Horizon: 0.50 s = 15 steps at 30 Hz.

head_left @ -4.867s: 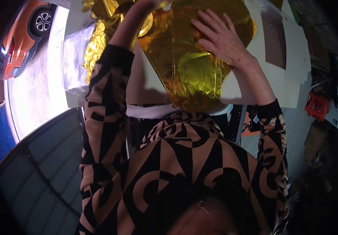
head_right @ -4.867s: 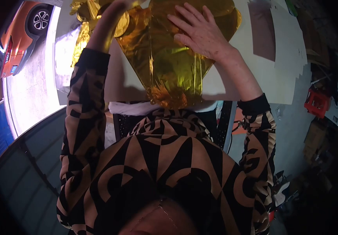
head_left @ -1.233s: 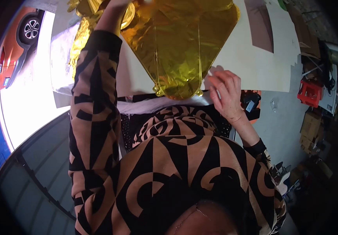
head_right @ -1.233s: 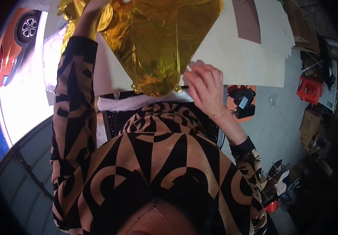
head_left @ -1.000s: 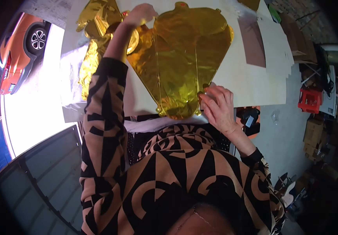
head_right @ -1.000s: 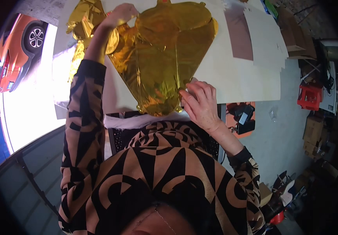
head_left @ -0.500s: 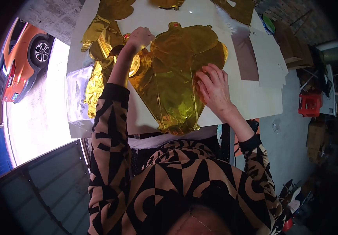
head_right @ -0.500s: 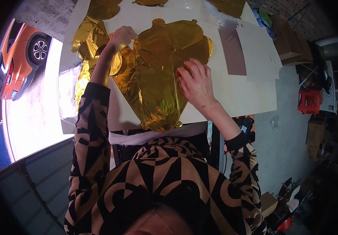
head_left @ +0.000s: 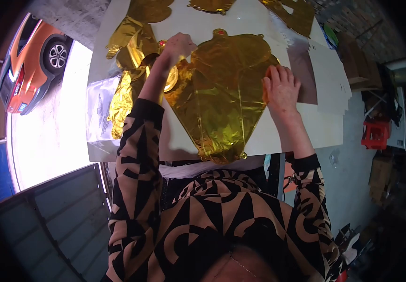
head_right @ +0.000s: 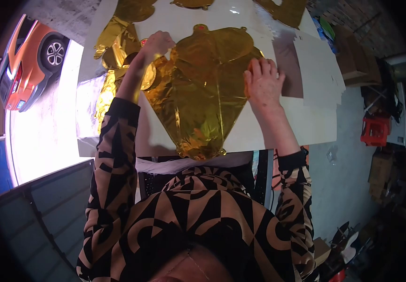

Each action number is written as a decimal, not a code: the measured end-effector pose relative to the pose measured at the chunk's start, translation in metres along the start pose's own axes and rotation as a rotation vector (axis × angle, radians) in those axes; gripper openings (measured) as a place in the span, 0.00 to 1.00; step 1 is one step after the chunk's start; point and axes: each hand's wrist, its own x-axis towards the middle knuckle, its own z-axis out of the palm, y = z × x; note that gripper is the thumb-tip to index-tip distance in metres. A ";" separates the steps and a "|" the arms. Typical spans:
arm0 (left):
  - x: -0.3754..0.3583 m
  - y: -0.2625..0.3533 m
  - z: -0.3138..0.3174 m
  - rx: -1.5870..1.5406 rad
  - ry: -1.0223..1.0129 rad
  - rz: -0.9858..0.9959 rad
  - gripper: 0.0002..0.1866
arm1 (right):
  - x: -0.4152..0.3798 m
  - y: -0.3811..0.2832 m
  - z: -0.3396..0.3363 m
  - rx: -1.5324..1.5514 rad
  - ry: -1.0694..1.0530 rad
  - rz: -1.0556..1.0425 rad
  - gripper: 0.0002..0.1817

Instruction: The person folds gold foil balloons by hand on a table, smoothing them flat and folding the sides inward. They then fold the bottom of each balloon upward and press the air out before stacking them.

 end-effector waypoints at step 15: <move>-0.001 0.008 -0.017 0.013 -0.180 -0.071 0.14 | 0.052 -0.084 -0.004 0.271 -0.132 -0.374 0.32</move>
